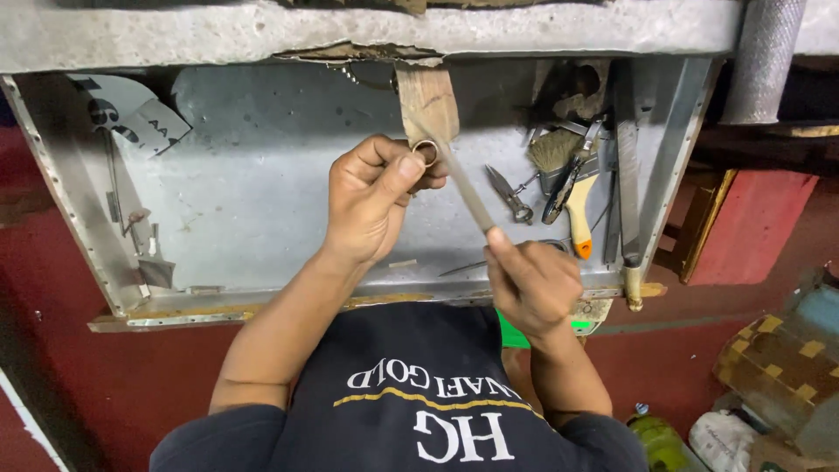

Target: The person holds a small metal ring and uses a metal file to smooth its surface. They rotate the ring to work different sides, then briefly use a brush to remove filings before continuing to file the ring.

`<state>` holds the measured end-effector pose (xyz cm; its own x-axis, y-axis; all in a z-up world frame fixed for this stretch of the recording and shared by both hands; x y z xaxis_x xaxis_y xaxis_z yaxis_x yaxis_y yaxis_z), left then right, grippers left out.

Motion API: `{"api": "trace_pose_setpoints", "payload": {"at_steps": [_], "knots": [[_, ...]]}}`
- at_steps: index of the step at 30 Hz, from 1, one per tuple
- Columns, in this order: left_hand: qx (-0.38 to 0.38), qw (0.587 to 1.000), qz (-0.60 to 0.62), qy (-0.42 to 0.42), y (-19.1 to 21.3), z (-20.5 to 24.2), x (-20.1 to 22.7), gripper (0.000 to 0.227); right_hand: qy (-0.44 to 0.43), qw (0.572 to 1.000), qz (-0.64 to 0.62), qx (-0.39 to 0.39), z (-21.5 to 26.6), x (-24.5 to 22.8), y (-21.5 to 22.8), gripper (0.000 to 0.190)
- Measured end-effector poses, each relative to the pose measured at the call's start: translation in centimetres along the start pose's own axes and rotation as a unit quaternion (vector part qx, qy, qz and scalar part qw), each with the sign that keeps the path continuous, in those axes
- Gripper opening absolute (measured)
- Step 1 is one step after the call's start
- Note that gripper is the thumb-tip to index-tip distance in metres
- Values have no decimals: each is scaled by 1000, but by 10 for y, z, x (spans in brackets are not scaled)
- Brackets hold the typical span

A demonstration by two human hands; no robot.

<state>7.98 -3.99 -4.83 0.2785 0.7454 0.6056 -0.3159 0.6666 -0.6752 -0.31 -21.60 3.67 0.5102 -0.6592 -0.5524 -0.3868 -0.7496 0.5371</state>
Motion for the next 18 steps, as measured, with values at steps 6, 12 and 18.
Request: {"api": "trace_pose_setpoints", "payload": {"at_steps": [6,12,18], "knots": [[-26,999,2,-23,13,-10,-6,10,3,999,25,-28,5,2,-2,22],[-37,997,-27,-67,-13,-7,20,10,5,998,-60,10,-36,14,-44,23],[-23,997,-8,-71,-5,-8,11,11,3,999,-7,-35,3,11,-5,21]]}}
Point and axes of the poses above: each hand's wrist, its own z-axis away from the middle knuckle, its own y-axis out of the back of the hand, x = y × z, the point moved 6 cm from there along -z, towards the middle knuckle, and after that the axes turned 8 degrees about x, right-handed, at the moved point
